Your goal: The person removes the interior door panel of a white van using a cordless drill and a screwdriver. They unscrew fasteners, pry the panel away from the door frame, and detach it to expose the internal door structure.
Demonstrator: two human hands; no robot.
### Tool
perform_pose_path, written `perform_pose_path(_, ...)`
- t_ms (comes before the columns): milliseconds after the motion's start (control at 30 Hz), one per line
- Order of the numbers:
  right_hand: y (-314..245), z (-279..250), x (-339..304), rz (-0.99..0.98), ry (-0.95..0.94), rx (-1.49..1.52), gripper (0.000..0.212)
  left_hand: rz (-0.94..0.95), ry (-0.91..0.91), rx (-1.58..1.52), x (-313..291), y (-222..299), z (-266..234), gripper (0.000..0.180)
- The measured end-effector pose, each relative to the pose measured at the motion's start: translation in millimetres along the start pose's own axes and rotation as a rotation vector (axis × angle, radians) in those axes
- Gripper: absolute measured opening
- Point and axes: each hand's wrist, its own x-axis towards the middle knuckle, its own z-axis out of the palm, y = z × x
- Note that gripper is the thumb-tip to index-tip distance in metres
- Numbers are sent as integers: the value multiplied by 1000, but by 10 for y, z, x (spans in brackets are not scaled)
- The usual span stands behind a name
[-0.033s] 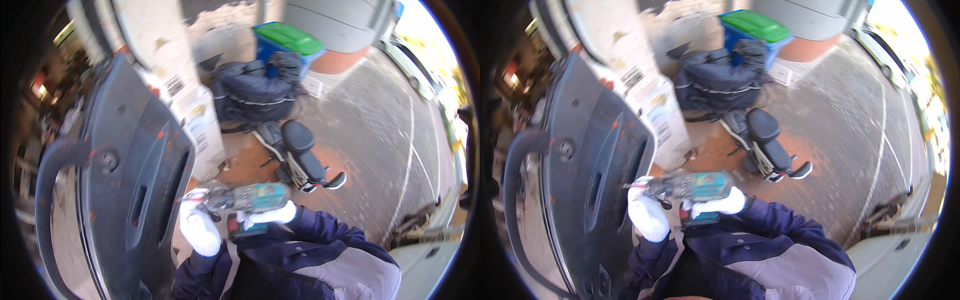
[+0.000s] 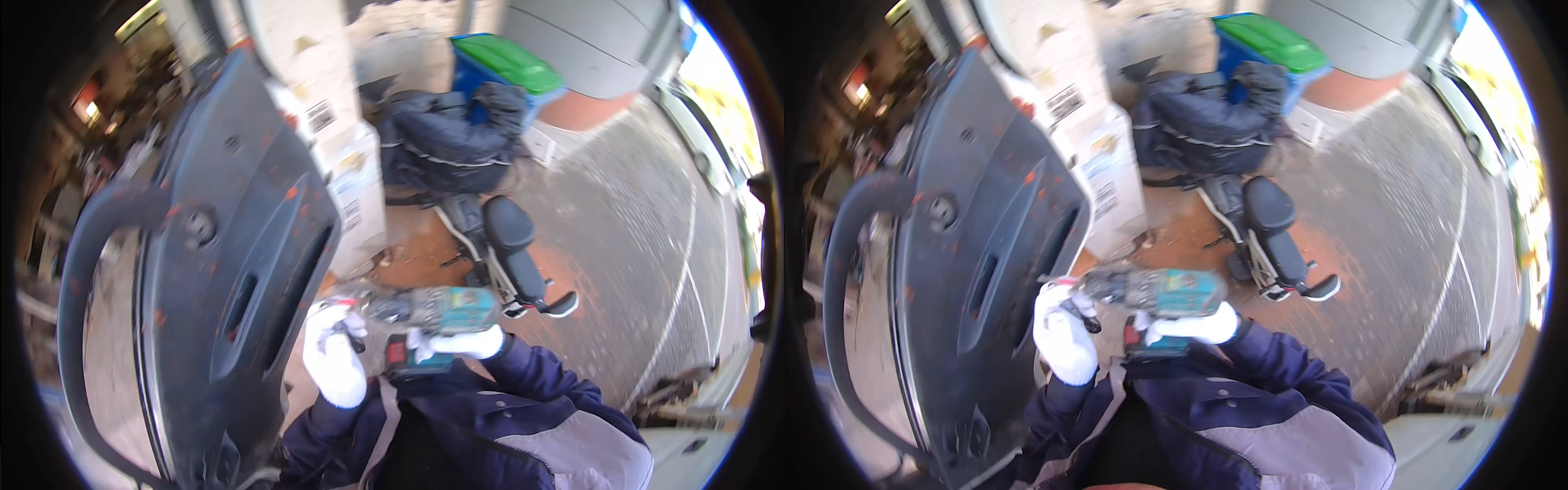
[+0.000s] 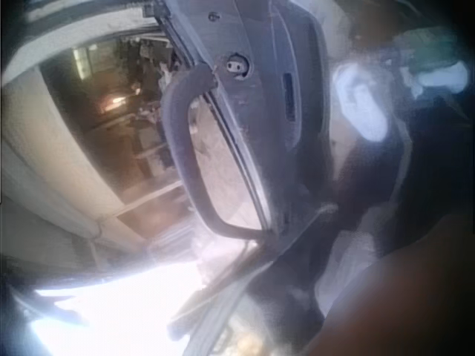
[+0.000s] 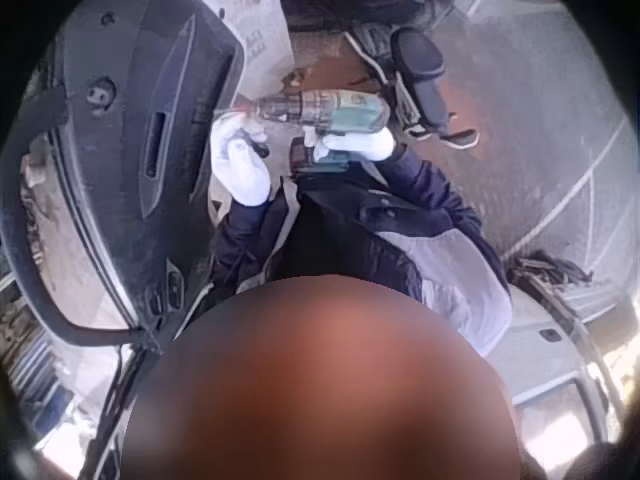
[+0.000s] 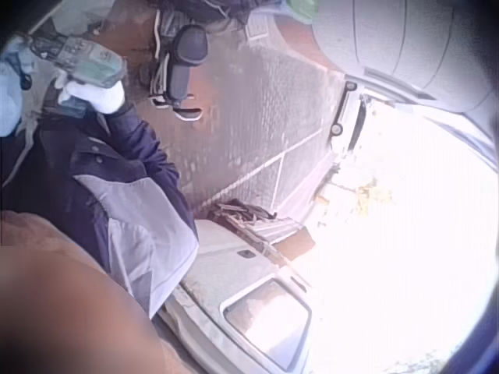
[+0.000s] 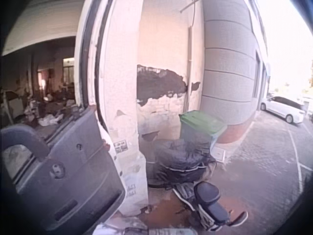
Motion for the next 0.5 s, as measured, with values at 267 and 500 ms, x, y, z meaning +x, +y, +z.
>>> perform_pose_path(267,-685,36,249,-90,-65,-276,61,28,209,750,-659,897,-652,57)
perform_pose_path(500,-1632,683,650,-10,-60,-821,61,97,712,618,-1018,1409,-1207,80)
